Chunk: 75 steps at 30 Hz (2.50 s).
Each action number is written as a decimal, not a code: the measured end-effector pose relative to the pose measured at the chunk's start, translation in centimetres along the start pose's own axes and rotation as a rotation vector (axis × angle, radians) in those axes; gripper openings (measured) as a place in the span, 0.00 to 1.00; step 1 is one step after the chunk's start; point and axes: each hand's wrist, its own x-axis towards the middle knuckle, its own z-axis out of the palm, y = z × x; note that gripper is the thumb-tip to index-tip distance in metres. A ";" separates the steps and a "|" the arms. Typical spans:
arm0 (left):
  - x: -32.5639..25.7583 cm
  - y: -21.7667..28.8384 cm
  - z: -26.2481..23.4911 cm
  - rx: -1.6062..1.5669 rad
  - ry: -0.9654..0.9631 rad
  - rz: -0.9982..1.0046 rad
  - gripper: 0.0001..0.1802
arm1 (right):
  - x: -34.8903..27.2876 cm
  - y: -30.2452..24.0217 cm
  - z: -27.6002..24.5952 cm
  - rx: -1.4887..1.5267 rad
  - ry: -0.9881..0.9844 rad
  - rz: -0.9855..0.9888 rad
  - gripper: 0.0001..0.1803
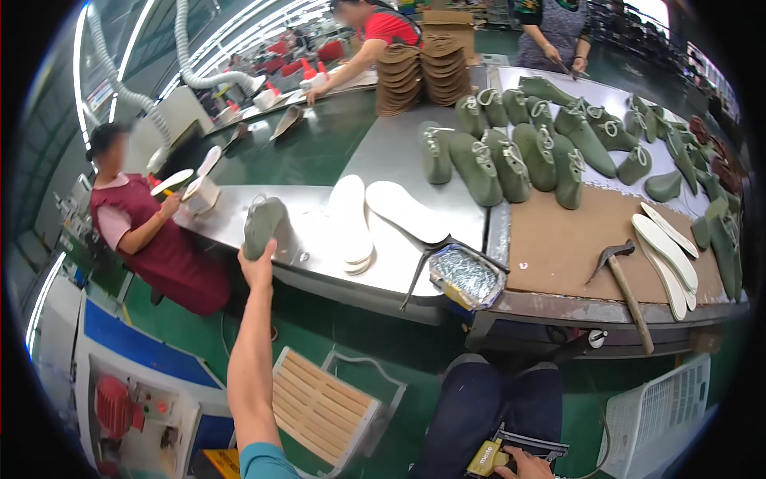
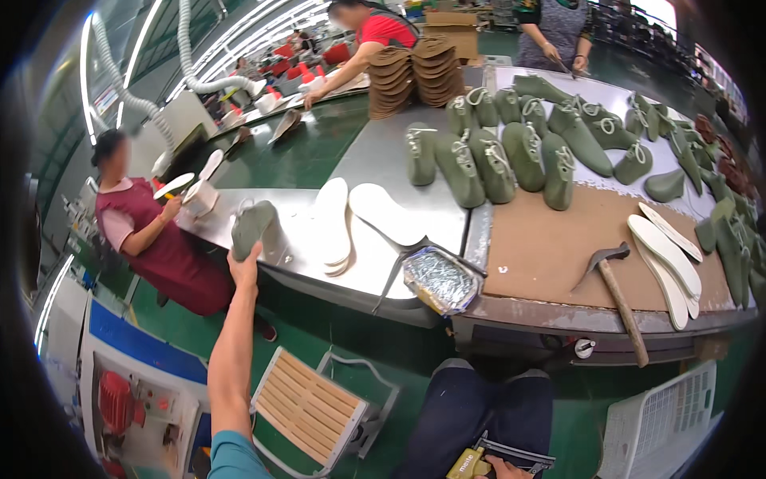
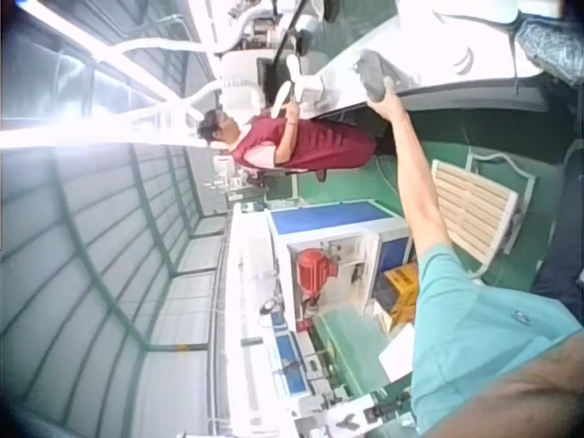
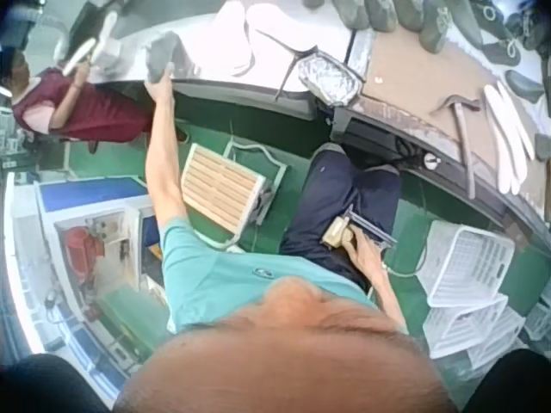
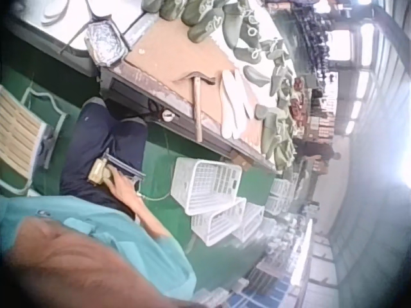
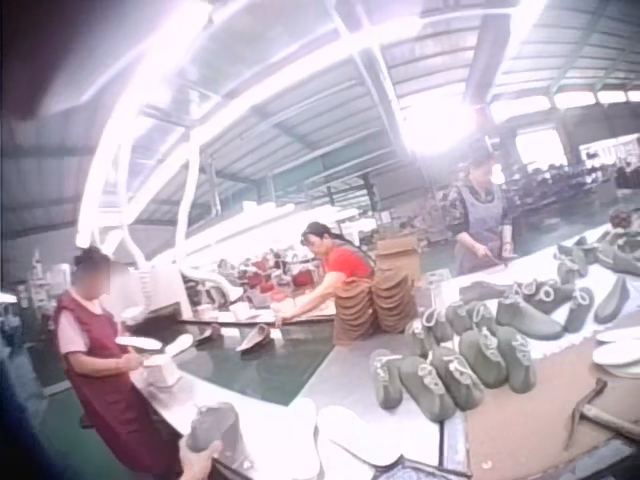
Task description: The person assembles green canvas shoes by inserting white insoles into the shoe uppers. They use a yellow pneumatic staple gun to secure the insoles to the uppers while seated at a factory workstation. The person handles the shoe parts one at a time, staples them, and places the finished shoes on the table.
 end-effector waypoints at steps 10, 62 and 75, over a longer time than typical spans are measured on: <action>-8.3 11.5 11.9 0.773 -0.553 0.410 0.48 | 0.4 -1.0 0.6 0.115 0.097 0.046 0.21; -12.6 19.0 29.2 0.089 -1.039 0.194 0.41 | 11.6 21.4 -47.1 -0.265 1.031 0.171 0.27; -7.7 19.9 30.9 -0.227 -0.786 0.458 0.42 | 5.5 17.6 -45.8 -0.025 0.902 0.242 0.29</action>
